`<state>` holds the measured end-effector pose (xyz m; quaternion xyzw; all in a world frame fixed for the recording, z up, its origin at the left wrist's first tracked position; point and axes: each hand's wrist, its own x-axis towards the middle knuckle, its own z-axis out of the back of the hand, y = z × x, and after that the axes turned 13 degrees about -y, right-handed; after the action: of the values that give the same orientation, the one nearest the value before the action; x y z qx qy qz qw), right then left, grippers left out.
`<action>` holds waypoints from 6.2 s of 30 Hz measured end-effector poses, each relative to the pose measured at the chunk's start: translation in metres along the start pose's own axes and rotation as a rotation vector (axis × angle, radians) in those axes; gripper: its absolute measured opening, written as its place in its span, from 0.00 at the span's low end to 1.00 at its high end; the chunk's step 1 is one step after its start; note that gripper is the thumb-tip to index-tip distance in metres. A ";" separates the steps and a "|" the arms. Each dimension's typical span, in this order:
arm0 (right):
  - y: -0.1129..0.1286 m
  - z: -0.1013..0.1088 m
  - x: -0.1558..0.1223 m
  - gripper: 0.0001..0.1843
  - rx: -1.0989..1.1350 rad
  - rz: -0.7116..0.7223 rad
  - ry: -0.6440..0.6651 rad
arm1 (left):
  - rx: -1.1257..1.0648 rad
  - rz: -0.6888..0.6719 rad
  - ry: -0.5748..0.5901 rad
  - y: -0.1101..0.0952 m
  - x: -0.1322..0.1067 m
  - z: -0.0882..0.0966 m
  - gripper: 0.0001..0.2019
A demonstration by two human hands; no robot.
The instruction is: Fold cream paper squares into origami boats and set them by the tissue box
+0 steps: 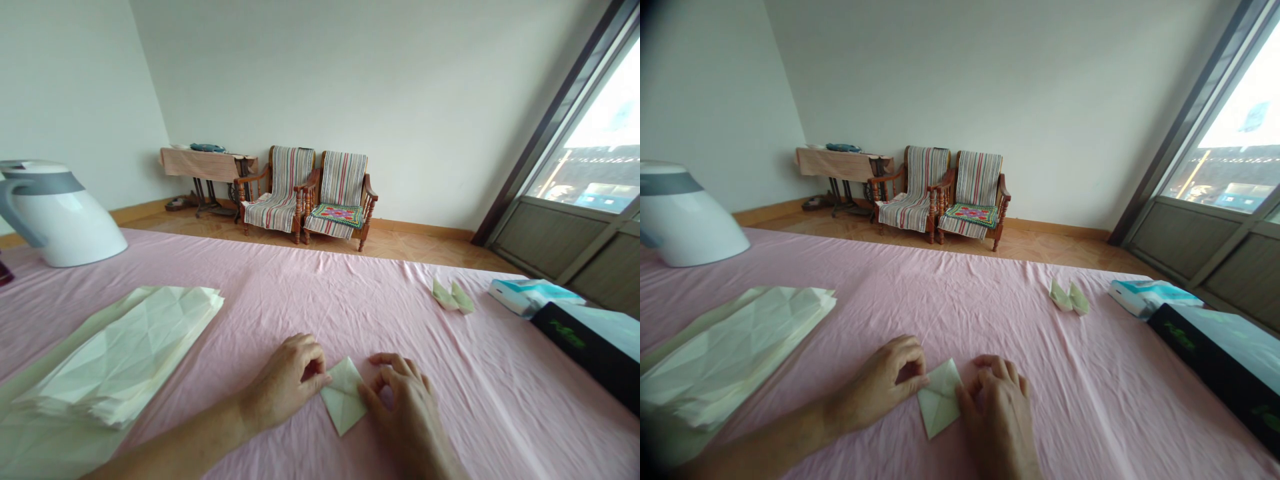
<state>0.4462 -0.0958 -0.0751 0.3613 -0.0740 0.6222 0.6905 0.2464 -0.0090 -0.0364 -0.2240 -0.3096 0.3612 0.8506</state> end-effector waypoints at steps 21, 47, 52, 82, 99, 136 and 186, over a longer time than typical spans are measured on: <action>0.007 0.003 0.001 0.07 -0.062 0.045 0.026 | 0.046 -0.023 -0.047 0.004 -0.004 -0.008 0.09; 0.024 0.004 -0.013 0.17 0.047 0.254 -0.178 | 0.248 -0.420 0.062 -0.002 -0.008 -0.005 0.08; 0.024 -0.006 -0.024 0.22 -0.024 0.381 -0.081 | 0.369 -0.577 0.168 -0.005 -0.011 0.006 0.13; 0.032 0.005 -0.011 0.18 -0.150 0.625 -0.306 | 0.357 -0.530 0.199 -0.005 -0.014 0.018 0.09; 0.016 -0.008 -0.023 0.28 -0.435 0.684 -0.187 | 0.254 -0.504 0.173 0.000 -0.012 0.016 0.07; 0.019 0.012 -0.023 0.19 -0.356 0.565 -0.207 | 0.005 -0.048 -0.145 0.009 -0.010 0.007 0.07; 0.025 0.005 -0.014 0.13 0.194 0.285 -0.126 | 0.061 -0.608 -0.173 -0.012 -0.019 0.006 0.06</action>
<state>0.4218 -0.1110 -0.0691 0.4500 -0.1072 0.6942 0.5514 0.2379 -0.0300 -0.0320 -0.0640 -0.4226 0.1169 0.8965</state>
